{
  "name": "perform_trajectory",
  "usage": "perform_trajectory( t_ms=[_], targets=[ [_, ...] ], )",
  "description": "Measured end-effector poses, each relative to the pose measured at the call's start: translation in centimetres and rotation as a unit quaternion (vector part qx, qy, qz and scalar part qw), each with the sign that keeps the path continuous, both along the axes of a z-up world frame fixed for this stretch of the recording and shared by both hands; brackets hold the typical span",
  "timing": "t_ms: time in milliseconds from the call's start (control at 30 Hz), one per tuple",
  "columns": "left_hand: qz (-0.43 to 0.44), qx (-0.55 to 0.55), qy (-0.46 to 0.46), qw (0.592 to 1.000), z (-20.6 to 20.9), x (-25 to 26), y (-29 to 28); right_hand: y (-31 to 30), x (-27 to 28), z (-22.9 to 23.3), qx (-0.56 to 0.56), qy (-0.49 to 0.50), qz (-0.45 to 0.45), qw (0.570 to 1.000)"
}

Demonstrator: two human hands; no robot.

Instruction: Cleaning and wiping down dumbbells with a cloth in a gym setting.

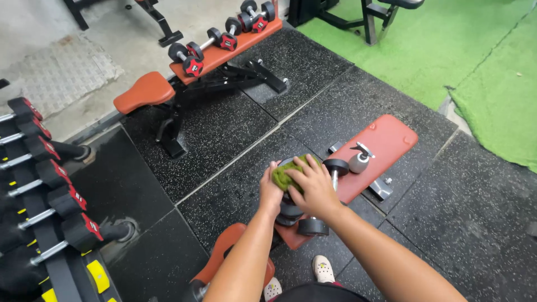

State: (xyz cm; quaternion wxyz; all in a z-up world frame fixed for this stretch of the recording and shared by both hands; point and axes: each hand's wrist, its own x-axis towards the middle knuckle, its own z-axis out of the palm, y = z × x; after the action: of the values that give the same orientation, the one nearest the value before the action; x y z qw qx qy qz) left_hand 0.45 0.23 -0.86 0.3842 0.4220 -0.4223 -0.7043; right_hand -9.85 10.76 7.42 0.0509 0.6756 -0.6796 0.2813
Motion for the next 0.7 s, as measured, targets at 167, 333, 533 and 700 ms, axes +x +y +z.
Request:
perform_trajectory(
  t_ms=[167, 333, 533, 700],
  targets=[
    [0.019, -0.043, -0.030, 0.998, -1.4, -0.5, -1.1, -4.0, -1.6, 0.1, 0.044, -0.065, -0.029, 0.996],
    [0.009, -0.083, -0.115, 0.990, 1.3, -0.3, -0.2, -6.3, -4.1, -0.2, 0.078, -0.181, -0.123, 0.973],
    [0.006, -0.078, -0.127, 0.989, 1.2, 0.0, 1.0, -7.2, -8.0, -7.0, 0.090, -0.569, -0.104, 0.811],
    [-0.005, -0.121, -0.117, 0.986, -0.2, 0.4, 1.1, -5.2, -6.6, -4.5, 0.068, -0.661, -0.107, 0.739]
  ],
)
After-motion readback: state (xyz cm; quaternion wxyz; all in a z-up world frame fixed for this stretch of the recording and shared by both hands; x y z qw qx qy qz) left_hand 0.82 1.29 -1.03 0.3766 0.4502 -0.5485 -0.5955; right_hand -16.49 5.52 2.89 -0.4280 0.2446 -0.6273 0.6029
